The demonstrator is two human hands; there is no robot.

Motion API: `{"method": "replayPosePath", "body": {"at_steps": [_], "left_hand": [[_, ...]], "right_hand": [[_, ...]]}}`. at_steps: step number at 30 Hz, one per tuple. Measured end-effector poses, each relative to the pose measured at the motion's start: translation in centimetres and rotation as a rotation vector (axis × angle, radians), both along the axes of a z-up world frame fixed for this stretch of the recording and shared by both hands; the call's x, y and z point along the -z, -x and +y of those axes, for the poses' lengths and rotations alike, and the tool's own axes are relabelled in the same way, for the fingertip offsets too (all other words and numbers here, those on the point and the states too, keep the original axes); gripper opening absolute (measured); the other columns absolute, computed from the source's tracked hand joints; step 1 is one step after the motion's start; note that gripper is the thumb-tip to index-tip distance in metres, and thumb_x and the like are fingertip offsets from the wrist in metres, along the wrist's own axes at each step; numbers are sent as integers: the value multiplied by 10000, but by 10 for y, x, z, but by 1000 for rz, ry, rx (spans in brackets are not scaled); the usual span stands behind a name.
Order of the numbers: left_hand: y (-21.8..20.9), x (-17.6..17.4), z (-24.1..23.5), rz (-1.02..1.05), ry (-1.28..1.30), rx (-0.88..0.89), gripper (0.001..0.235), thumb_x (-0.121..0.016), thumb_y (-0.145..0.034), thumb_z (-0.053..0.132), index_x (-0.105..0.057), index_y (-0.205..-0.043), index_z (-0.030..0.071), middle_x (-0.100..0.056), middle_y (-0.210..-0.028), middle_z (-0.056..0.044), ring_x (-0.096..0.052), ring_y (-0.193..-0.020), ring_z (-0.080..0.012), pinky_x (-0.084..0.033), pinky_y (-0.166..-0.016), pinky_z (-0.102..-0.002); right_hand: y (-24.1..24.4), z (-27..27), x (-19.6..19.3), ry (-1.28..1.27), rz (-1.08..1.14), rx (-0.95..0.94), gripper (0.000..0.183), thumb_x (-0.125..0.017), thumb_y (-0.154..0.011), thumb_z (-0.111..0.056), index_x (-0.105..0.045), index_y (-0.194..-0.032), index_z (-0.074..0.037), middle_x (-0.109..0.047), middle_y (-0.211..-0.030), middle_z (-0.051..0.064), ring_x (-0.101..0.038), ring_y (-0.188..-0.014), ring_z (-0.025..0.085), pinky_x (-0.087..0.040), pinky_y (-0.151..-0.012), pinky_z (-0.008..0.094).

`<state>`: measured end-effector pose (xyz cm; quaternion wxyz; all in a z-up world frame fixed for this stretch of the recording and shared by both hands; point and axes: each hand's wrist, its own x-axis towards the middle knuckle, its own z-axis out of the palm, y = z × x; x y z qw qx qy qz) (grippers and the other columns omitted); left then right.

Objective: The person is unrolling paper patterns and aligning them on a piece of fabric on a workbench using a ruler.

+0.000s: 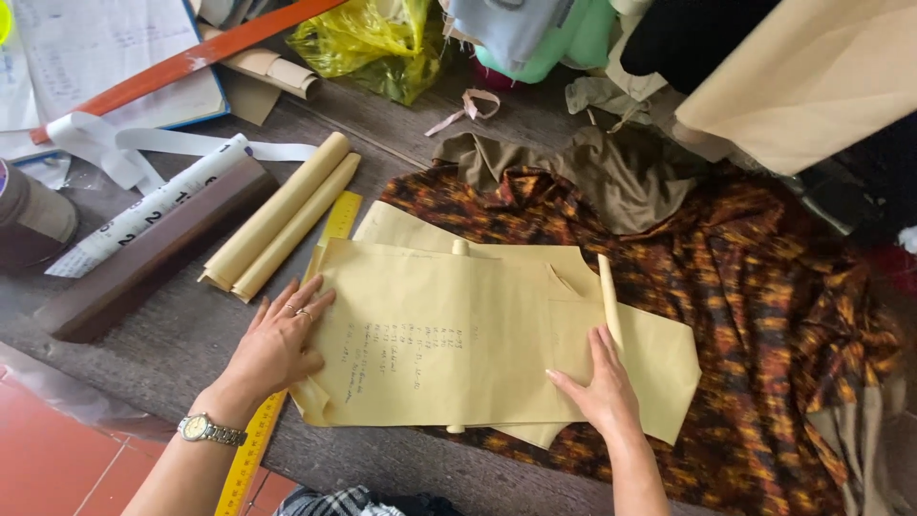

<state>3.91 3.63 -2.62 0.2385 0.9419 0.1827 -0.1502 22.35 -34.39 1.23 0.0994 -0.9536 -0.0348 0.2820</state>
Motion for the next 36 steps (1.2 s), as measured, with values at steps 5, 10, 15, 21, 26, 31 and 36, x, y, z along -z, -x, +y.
{"method": "replayPosePath", "body": {"at_steps": [5, 10, 15, 21, 26, 31, 36], "left_hand": [[-3, -6, 0, 55, 3, -3, 917, -691, -673, 165, -276, -1481, 286, -92, -1613, 63, -49, -1491, -206, -53, -1191, -485], [-5, -14, -1, 83, 3, 16, 907, -688, -712, 178, -239, -1492, 287, -67, -1616, 50, -13, -1495, -215, -39, -1193, -504], [-11, -37, -6, 203, -5, 4, 950, -719, -747, 138, -179, -1505, 332, 0, -1623, 100, -7, -1495, -183, -55, -1212, -492], [-11, -34, -3, 214, -7, 35, 913, -677, -782, 166, -156, -1515, 325, 7, -1623, 84, -2, -1494, -209, -54, -1208, -492], [-15, -51, -4, 281, 15, 55, 926, -701, -808, 162, -129, -1519, 321, 44, -1626, 77, 27, -1499, -214, -61, -1212, -494], [-16, -55, -2, 319, 53, 51, 957, -730, -818, 156, -108, -1520, 344, 72, -1628, 98, 72, -1506, -205, -52, -1215, -511], [-15, -53, 1, 304, 39, 98, 955, -703, -817, 144, -90, -1525, 329, 89, -1627, 98, 67, -1502, -211, -74, -1205, -520]], "right_hand": [[-2, -2, 5, -5, -12, -6, 999, -644, -758, -572, -119, -1531, -220, -22, -1628, -119, -131, -1475, 100, -321, -1139, 394], [-2, -3, 6, -1, -4, 3, 996, -643, -759, -575, -125, -1530, -216, -18, -1629, -124, -144, -1472, 101, -309, -1148, 378], [-5, -1, 5, 16, 22, 19, 1006, -652, -761, -568, -102, -1531, -227, -10, -1627, -136, -146, -1472, 95, -301, -1159, 361], [-5, -1, 6, 23, 13, 29, 1012, -651, -748, -580, -113, -1528, -226, -17, -1630, -136, -160, -1470, 88, -316, -1155, 365], [-4, 2, 3, 28, 34, 49, 1011, -649, -742, -575, -108, -1529, -244, -6, -1629, -156, -167, -1469, 86, -350, -1142, 395], [-5, -2, 8, -4, 6, 28, 1013, -662, -737, -564, -125, -1525, -221, -23, -1629, -133, -166, -1468, 99, -327, -1149, 394], [-5, -3, 11, -3, 5, 45, 1018, -666, -727, -565, -130, -1526, -232, -25, -1628, -149, -200, -1459, 115, -339, -1141, 388]]}}
